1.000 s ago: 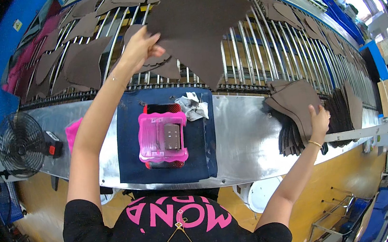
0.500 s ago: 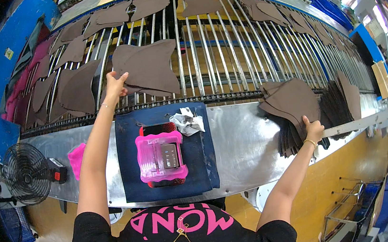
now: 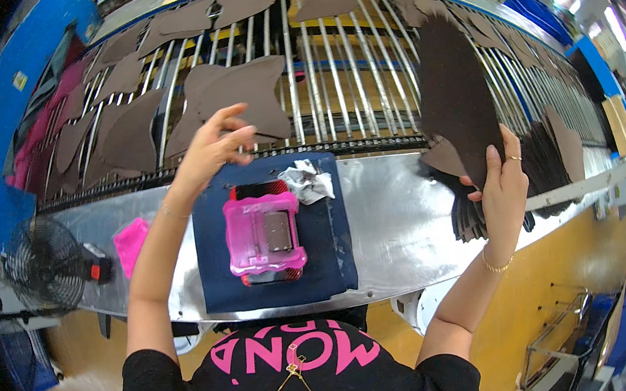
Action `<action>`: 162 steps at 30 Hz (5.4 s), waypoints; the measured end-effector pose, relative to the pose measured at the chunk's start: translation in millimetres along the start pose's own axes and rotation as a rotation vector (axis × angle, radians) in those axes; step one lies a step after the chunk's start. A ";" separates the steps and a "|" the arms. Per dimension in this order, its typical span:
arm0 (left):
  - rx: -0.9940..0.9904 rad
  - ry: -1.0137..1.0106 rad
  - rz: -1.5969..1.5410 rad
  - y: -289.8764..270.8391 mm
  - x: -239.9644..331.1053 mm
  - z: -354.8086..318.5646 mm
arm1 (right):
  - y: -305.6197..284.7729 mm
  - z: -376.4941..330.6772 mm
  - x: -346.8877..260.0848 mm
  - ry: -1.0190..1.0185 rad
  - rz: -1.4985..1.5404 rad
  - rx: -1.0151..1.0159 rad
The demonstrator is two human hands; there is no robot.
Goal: The person repeatedly picks up brown fabric pieces from a conveyor belt and stacks them on a nearby table. The person handles the pieces one at a time, placing them in a growing pile.
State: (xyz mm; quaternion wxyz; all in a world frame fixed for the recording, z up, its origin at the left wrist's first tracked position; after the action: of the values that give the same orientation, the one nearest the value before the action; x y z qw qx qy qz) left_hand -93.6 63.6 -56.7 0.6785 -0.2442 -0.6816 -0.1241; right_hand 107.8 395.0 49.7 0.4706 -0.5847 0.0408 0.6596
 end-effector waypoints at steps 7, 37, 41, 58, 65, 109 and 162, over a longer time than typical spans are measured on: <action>-0.006 0.065 -0.148 -22.6 59.2 -59.3 | 90.6 -49.9 -47.8 -0.135 0.892 -0.316; -0.076 0.569 0.747 11.5 29.3 -115.6 | 26.4 -94.1 106.7 -0.046 0.200 -0.313; -0.224 0.619 0.866 52.6 40.0 -98.5 | -41.0 -76.6 51.0 -0.106 0.344 -0.030; 0.841 0.284 -0.292 -131.7 -65.9 -150.9 | 415.7 159.8 -66.0 0.120 0.640 -0.644; 0.831 0.265 -0.209 -138.7 -87.5 -162.1 | 601.4 218.4 -42.9 0.161 0.519 -0.396; 0.827 0.225 0.216 -73.3 -52.7 -129.4 | -69.5 28.8 259.1 0.753 -0.737 0.351; 0.044 0.647 0.928 35.7 40.3 -99.4 | 9.5 -67.5 79.0 -0.160 0.392 -0.149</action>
State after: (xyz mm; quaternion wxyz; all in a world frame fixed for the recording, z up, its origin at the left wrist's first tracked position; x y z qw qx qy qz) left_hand 11.8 50.8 -18.0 0.8413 -0.4536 -0.2624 0.1330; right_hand 160.9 394.3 -40.0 0.2907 -0.5443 0.0673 0.7840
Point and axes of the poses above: each hand's wrist, its own z-axis towards the middle knuckle, its own y-axis out of the palm, x = y × z, the point moved 3 cm from there along z, towards the middle knuckle, and after that the axes turned 10 degrees about z, right-handed, at the moved point
